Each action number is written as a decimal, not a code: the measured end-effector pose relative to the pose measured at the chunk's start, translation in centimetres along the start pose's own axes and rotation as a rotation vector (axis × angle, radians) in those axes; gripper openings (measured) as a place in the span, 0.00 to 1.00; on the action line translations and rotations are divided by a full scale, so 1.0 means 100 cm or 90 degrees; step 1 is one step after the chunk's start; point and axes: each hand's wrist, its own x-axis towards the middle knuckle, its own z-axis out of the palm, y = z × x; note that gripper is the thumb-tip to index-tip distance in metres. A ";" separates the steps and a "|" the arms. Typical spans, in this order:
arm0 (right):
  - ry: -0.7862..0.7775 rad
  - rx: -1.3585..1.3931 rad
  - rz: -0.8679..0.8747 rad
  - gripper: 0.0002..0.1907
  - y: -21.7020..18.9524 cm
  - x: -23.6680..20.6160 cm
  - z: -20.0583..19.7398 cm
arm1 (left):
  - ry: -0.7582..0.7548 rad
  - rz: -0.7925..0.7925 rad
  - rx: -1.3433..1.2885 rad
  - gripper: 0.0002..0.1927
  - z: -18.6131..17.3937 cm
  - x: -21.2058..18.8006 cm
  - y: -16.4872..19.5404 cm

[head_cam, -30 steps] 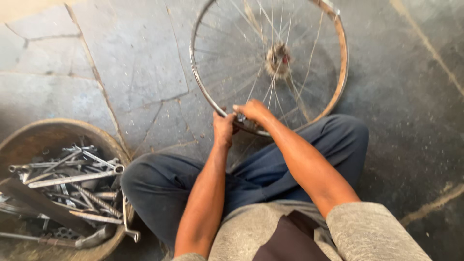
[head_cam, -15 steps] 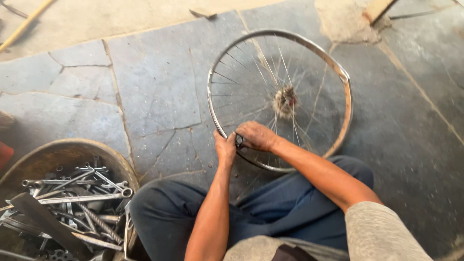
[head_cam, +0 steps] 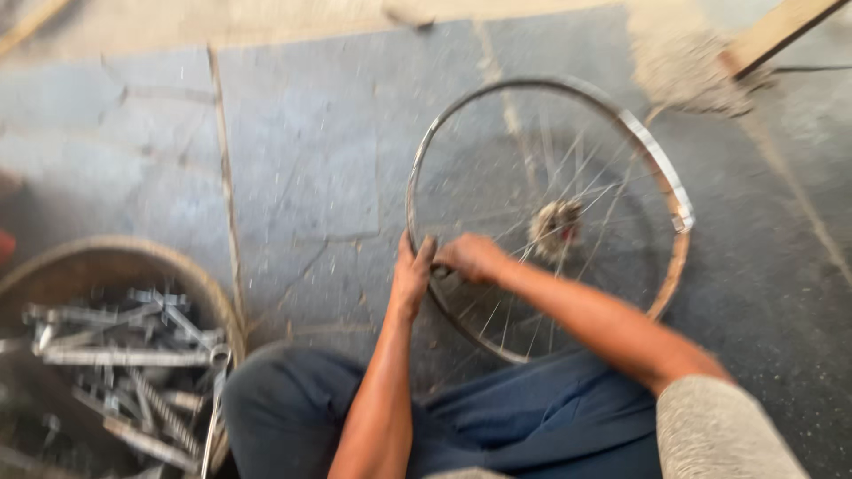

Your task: The person sits on the floor and uses a wrench to tighten the spokes of a bicycle wheel. They repeatedly adjust the wheel's position and use the tool to turn the spoke nipples.

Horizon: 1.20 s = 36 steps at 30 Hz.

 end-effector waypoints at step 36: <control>0.021 0.173 0.013 0.27 -0.006 -0.036 -0.011 | -0.030 -0.073 -0.059 0.44 0.001 -0.005 -0.024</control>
